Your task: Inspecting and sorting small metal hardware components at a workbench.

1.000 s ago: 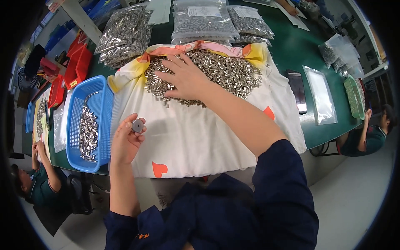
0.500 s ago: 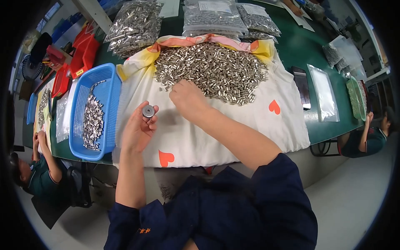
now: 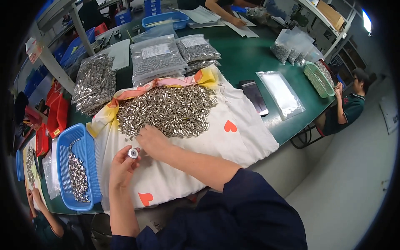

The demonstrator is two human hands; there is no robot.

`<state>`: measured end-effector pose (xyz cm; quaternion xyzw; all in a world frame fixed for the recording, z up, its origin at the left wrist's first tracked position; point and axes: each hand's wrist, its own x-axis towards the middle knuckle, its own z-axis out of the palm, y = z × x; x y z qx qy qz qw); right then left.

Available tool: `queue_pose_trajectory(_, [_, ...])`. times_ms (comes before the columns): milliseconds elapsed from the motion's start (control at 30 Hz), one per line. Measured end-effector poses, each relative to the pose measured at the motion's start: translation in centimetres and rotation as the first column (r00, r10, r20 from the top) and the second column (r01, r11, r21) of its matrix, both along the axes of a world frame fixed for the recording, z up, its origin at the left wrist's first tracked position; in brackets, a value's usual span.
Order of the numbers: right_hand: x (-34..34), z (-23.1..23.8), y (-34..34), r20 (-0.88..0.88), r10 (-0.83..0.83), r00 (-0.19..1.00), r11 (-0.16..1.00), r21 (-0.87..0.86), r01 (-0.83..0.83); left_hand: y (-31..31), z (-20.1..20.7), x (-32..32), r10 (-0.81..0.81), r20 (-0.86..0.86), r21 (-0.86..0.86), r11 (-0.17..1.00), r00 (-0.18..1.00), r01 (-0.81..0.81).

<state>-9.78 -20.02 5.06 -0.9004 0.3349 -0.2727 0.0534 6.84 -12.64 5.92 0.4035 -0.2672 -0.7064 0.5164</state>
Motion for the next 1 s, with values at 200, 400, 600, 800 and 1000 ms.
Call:
queue_pose_trajectory(200, [-0.4,2.4,0.8,0.317,-0.042,0.947,0.977,0.212,-0.028,-0.7,-0.9,0.0,0.106,0.103,-0.148,0.985,0.989,-0.09])
queue_pose_trajectory(400, [-1.0,3.0,1.6,0.565,0.008,0.825,0.839,0.445,-0.313,-0.9,-0.6,-0.5,0.127,0.191,-0.198,0.976,0.973,-0.088])
queue_pose_trajectory(600, [-0.7,3.2,1.7,0.472,-0.002,0.882,0.836,0.484,-0.257,0.0,0.3,-0.1,0.123,0.329,-0.174,0.982,0.936,-0.068])
queue_pose_trajectory(800, [-0.8,3.6,2.6,0.373,-0.005,0.928,0.984,0.167,-0.062,-0.9,0.4,-1.2,0.084,0.332,-0.162,0.986,0.94,-0.031])
queue_pose_trajectory(1000, [-1.0,4.0,2.3,0.362,0.008,0.932,0.928,0.345,-0.142,-0.6,0.9,-0.5,0.011,0.305,-0.158,0.987,0.952,0.039])
